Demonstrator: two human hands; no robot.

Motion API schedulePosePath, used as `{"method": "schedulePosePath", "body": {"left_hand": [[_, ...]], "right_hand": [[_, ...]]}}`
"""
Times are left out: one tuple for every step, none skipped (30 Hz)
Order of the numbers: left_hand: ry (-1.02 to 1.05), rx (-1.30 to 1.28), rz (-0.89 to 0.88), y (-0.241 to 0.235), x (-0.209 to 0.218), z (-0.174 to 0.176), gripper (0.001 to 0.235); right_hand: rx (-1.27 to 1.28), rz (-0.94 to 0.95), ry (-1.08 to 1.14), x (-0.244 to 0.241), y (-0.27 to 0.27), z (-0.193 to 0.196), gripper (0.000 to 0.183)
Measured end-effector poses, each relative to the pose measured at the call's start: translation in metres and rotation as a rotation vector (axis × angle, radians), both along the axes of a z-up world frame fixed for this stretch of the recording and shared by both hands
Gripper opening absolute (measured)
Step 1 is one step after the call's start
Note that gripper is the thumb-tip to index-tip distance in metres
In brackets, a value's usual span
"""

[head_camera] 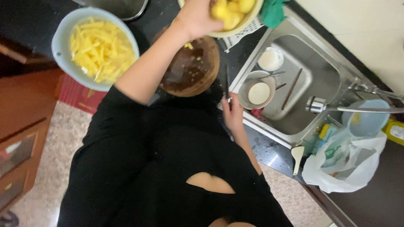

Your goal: The person is slicing peeled potatoes into thin strips on a wooden cutting board in a kitchen.

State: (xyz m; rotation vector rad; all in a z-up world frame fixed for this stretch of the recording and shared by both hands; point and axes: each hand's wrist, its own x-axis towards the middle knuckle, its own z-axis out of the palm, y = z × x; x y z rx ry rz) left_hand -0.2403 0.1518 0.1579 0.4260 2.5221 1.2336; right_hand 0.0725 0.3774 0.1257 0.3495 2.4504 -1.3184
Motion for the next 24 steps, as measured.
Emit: {"method": "schedulePosePath", "body": {"left_hand": [[-0.010, -0.010, 0.014, -0.019, 0.025, 0.002, 0.053], [-0.049, 0.032, 0.041, -0.038, 0.055, 0.002, 0.045], [-0.087, 0.074, 0.068, -0.058, 0.085, 0.002, 0.040], [-0.106, 0.065, 0.081, -0.070, 0.109, -0.014, 0.040], [-0.219, 0.021, 0.119, -0.083, 0.133, -0.029, 0.036], [-0.325, -0.017, 0.150, -0.094, 0.152, -0.043, 0.032], [-0.338, -0.021, 0.157, -0.102, 0.164, -0.056, 0.032], [-0.350, -0.033, 0.173, -0.108, 0.175, -0.069, 0.035], [-0.362, -0.045, 0.189, -0.114, 0.186, -0.082, 0.037], [-0.363, -0.041, 0.192, -0.117, 0.192, -0.095, 0.037], [-0.271, -0.014, 0.214, -0.121, 0.198, -0.108, 0.037], [-0.182, 0.015, 0.238, -0.123, 0.204, -0.121, 0.037], [-0.185, 0.019, 0.244, -0.126, 0.205, -0.104, 0.037], [-0.136, 0.116, 0.265, -0.127, 0.207, -0.087, 0.036], [-0.086, 0.212, 0.286, -0.129, 0.208, -0.071, 0.040], [-0.089, 0.216, 0.290, -0.128, 0.214, -0.073, 0.040], [0.050, 0.180, 0.279, -0.127, 0.220, -0.074, 0.039], [0.189, 0.144, 0.265, -0.124, 0.225, -0.076, 0.039], [0.186, 0.150, 0.268, -0.121, 0.228, -0.079, 0.039], [0.227, 0.080, 0.273, -0.118, 0.231, -0.082, 0.039], [0.269, 0.010, 0.278, -0.114, 0.234, -0.085, 0.044], [0.267, 0.015, 0.277, -0.112, 0.235, -0.088, 0.044], [0.277, -0.016, 0.298, -0.109, 0.237, -0.090, 0.041], [0.287, -0.049, 0.320, -0.107, 0.239, -0.093, 0.039]], "right_hand": [[-0.010, 0.014, -0.010, -0.005, 0.000, -0.004, 0.029], [0.040, 0.050, 0.005, -0.005, -0.001, -0.008, 0.033], [0.089, 0.087, 0.021, -0.006, -0.003, -0.014, 0.037], [0.079, 0.100, 0.001, -0.010, -0.013, -0.001, 0.037], [0.108, 0.146, -0.059, -0.016, -0.024, 0.012, 0.033], [0.143, 0.187, -0.112, -0.025, -0.034, 0.024, 0.030], [0.139, 0.195, -0.124, -0.029, -0.046, 0.028, 0.030], [0.164, 0.289, -0.125, -0.034, -0.056, 0.031, 0.029], [0.189, 0.384, -0.125, -0.038, -0.066, 0.034, 0.027], [0.192, 0.387, -0.126, -0.035, -0.071, 0.025, 0.027], [0.266, 0.454, -0.066, -0.032, -0.077, 0.017, 0.028], [0.341, 0.523, -0.007, -0.030, -0.082, 0.008, 0.031], [0.344, 0.530, -0.010, -0.031, -0.088, 0.007, 0.031], [0.414, 0.547, -0.031, -0.033, -0.093, 0.004, 0.031], [0.485, 0.564, -0.051, -0.034, -0.098, 0.002, 0.032], [0.489, 0.569, -0.054, -0.032, -0.101, 0.000, 0.032], [0.524, 0.591, -0.036, -0.030, -0.104, -0.002, 0.032], [0.561, 0.610, -0.017, -0.029, -0.105, -0.004, 0.032], [0.567, 0.614, -0.020, -0.027, -0.106, -0.005, 0.032], [0.572, 0.617, 0.017, -0.026, -0.107, -0.006, 0.032], [0.578, 0.620, 0.054, -0.024, -0.107, -0.006, 0.032], [0.582, 0.619, 0.051, -0.024, -0.108, -0.005, 0.032], [0.590, 0.630, 0.050, -0.024, -0.108, -0.003, 0.032], [0.596, 0.642, 0.049, -0.024, -0.108, -0.002, 0.032]]}}
